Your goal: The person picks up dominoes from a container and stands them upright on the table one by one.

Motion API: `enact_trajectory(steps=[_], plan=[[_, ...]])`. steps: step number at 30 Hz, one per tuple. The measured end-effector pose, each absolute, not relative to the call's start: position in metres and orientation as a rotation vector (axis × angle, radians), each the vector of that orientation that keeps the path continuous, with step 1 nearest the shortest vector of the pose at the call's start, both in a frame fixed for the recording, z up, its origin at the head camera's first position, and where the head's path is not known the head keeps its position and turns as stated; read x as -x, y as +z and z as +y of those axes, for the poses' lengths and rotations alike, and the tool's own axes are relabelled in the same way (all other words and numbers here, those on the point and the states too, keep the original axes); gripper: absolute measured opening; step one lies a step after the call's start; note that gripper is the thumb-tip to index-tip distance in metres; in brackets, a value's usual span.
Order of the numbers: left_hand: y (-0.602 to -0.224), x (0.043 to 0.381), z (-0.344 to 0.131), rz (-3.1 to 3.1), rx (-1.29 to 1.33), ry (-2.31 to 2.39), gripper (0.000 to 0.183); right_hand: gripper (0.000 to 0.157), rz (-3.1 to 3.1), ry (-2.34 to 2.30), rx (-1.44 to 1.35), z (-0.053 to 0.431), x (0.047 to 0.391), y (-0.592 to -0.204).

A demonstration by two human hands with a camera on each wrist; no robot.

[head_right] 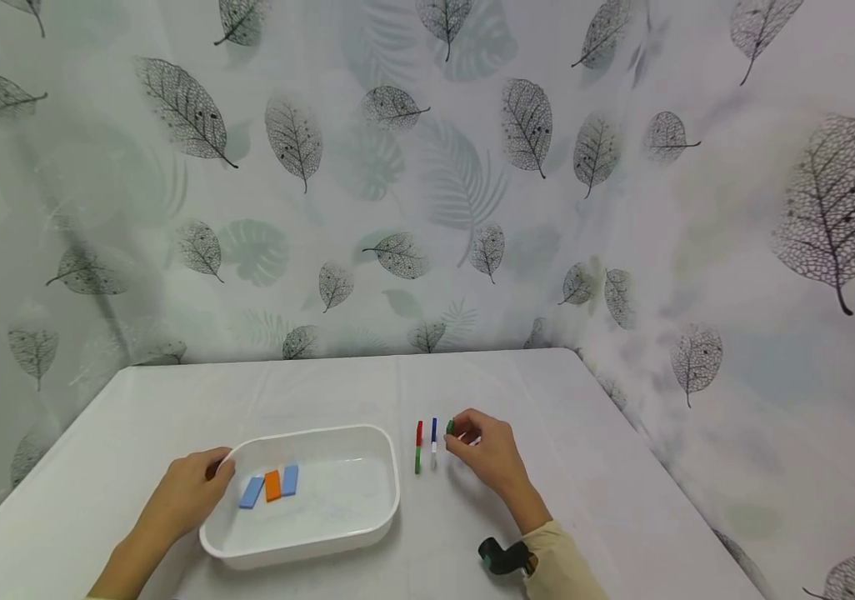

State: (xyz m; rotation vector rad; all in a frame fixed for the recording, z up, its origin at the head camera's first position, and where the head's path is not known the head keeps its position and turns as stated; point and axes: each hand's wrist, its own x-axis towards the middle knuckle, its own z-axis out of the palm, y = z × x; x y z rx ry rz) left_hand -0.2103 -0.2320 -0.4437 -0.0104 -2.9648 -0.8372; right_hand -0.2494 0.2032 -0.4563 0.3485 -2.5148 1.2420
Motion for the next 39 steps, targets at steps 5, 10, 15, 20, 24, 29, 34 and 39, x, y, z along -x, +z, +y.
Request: enact_trajectory(steps=[5,10,15,20,24,29,34,39], plan=[[-0.443,0.209,-0.231,-2.961,0.01,-0.836,0.039,0.017,-2.533,1.243,-0.377,0.208,0.252,-0.461],[-0.443,0.21,-0.231,-2.964,0.007,-0.832,0.039,0.015,-2.554,1.254,-0.396,0.21,0.254,-0.465],[-0.442,0.209,-0.231,-2.975,-0.009,-0.837,0.041,0.015,-2.589,1.254,-0.381,0.211,0.255,-0.469],[-0.443,0.209,-0.231,-2.978,-0.011,-0.838,0.041,0.015,-2.629,1.254,-0.365,0.212,0.257,-0.473],[-0.444,0.21,-0.232,-2.968,0.0,-0.836,0.041,0.014,-2.64,1.251,-0.369,0.213,0.257,-0.474],[-0.445,0.21,-0.232,-2.968,0.004,-0.83,0.04,0.015,-2.661,1.242,-0.379,0.215,0.258,-0.475],[-0.445,0.21,-0.231,-2.961,0.012,-0.825,0.039,0.016,-2.695,1.212,-0.374,0.215,0.259,-0.475],[-0.444,0.209,-0.231,-2.962,0.008,-0.822,0.04,0.017,-2.72,1.203,-0.371,0.215,0.258,-0.474]])
